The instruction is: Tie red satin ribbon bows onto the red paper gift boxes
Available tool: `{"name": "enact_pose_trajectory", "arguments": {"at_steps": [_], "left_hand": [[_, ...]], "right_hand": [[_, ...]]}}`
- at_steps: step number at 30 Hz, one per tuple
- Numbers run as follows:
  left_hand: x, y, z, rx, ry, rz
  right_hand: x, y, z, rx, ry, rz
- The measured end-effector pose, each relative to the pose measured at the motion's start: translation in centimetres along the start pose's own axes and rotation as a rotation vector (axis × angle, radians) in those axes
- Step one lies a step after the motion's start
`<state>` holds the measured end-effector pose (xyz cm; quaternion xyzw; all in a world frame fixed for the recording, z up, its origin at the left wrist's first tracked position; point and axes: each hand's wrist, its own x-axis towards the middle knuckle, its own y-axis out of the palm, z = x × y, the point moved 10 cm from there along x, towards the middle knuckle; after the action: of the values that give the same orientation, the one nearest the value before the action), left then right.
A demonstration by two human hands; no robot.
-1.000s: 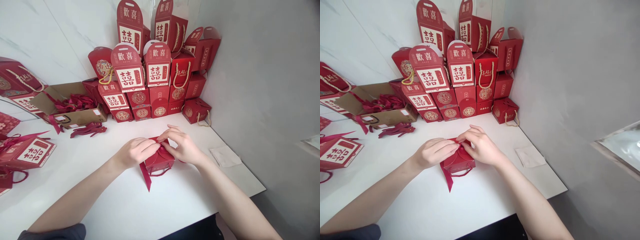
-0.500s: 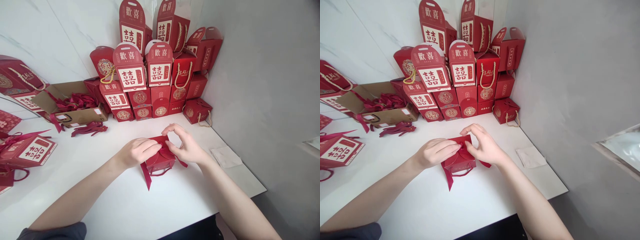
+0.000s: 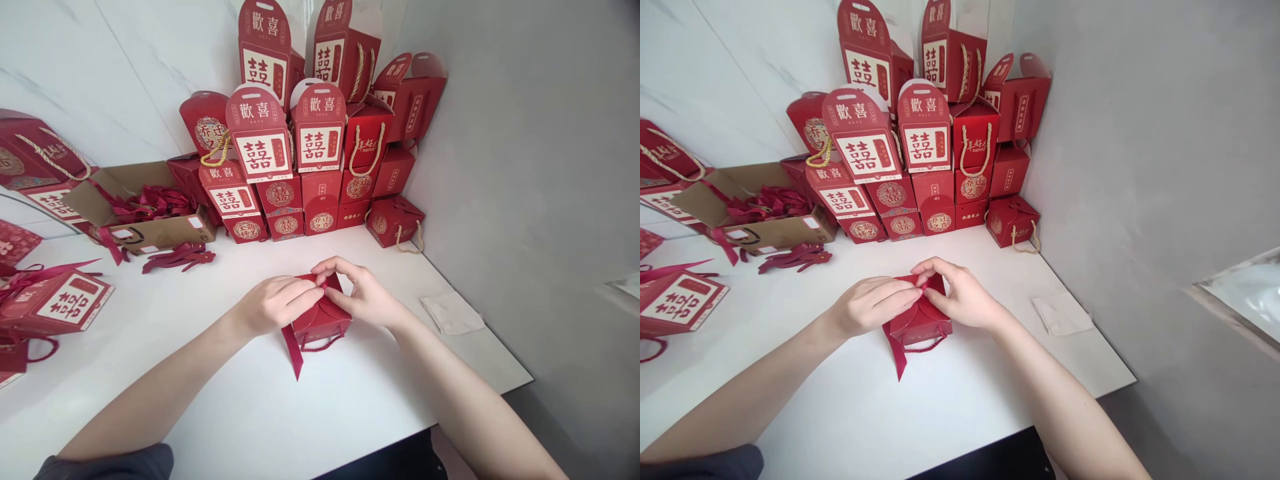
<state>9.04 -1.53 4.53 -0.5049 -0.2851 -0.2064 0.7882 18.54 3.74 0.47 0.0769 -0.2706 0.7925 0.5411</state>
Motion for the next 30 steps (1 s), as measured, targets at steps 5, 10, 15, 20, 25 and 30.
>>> {"name": "enact_pose_trajectory", "arguments": {"at_steps": [5, 10, 15, 20, 25, 30], "left_hand": [[0.0, 0.0, 0.0, -0.013, -0.009, -0.003], [0.1, -0.1, 0.1, -0.024, -0.016, -0.006], [0.0, 0.1, 0.1, -0.056, -0.015, 0.017], [-0.1, 0.0, 0.2, -0.055, -0.017, 0.008], [0.1, 0.0, 0.0, -0.072, -0.004, 0.008], [0.5, -0.3, -0.3, -0.015, 0.030, 0.003]], "right_hand": [[-0.1, -0.5, -1.5, 0.107, 0.030, -0.179], [0.0, -1.0, -1.7, 0.336, 0.036, -0.209], [0.0, -3.6, -2.0, 0.415, 0.128, -0.180], [-0.9, -7.3, -3.1, 0.308, 0.195, -0.245], [-1.4, -9.8, -2.7, -0.230, 0.178, -0.332], [-0.4, -4.2, -1.6, -0.158, 0.086, 0.071]]}}
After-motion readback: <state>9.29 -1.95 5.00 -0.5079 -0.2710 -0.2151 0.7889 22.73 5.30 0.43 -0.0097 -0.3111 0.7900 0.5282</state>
